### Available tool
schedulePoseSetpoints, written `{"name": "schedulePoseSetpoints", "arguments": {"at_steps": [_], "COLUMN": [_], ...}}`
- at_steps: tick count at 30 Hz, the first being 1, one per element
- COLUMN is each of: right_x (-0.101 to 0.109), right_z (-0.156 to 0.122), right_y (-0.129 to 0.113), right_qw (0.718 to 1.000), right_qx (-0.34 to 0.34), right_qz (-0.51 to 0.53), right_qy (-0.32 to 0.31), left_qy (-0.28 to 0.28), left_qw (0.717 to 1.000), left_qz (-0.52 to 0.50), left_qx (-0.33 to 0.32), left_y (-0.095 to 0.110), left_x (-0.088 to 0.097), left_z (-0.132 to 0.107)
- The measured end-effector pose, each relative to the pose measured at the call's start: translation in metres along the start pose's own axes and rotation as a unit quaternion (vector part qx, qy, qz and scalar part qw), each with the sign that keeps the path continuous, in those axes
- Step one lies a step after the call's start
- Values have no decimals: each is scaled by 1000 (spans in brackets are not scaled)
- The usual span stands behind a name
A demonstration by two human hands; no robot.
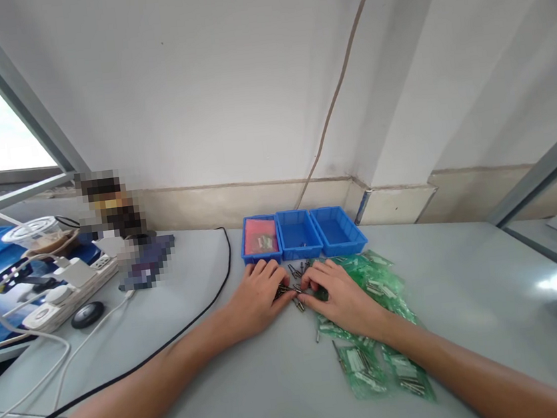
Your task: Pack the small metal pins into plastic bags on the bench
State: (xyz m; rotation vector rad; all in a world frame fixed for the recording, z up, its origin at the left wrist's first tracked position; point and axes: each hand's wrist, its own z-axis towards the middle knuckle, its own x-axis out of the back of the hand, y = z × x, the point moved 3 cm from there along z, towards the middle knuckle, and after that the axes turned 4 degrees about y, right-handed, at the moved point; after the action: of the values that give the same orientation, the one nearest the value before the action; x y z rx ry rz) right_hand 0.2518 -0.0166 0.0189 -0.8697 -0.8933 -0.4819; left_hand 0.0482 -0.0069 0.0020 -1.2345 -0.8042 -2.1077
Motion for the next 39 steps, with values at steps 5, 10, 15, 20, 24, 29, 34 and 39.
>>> {"name": "schedulePoseSetpoints", "arguments": {"at_steps": [5, 10, 15, 20, 24, 29, 34, 39], "right_x": [-1, -4, -1, 7, 8, 7, 7, 7], "right_z": [0, 1, 1, 0, -2, -2, 1, 1], "right_y": [1, 6, 7, 13, 17, 20, 21, 16], "right_qw": [1000, 1000, 999, 978, 955, 938, 929, 931], "right_qx": [7, 16, -13, -106, -137, -149, -153, -147], "right_qz": [-12, -10, 35, 145, 227, 271, 291, 296], "right_qy": [-5, -11, 31, 107, 132, 156, 171, 151], "left_qy": [-1, -15, -19, -27, -28, -19, -26, -34], "left_qw": [1000, 1000, 999, 999, 999, 998, 996, 996], "left_qz": [-6, -19, -27, -27, -31, -58, -65, -60], "left_qx": [-10, -19, -14, -12, -9, -30, -52, -53], "left_y": [0, 3, 4, 4, 5, 6, 6, 5], "left_x": [-1, 1, 4, 5, 6, 10, 9, 7], "left_z": [0, 1, 2, 2, 1, 0, -1, -1]}}
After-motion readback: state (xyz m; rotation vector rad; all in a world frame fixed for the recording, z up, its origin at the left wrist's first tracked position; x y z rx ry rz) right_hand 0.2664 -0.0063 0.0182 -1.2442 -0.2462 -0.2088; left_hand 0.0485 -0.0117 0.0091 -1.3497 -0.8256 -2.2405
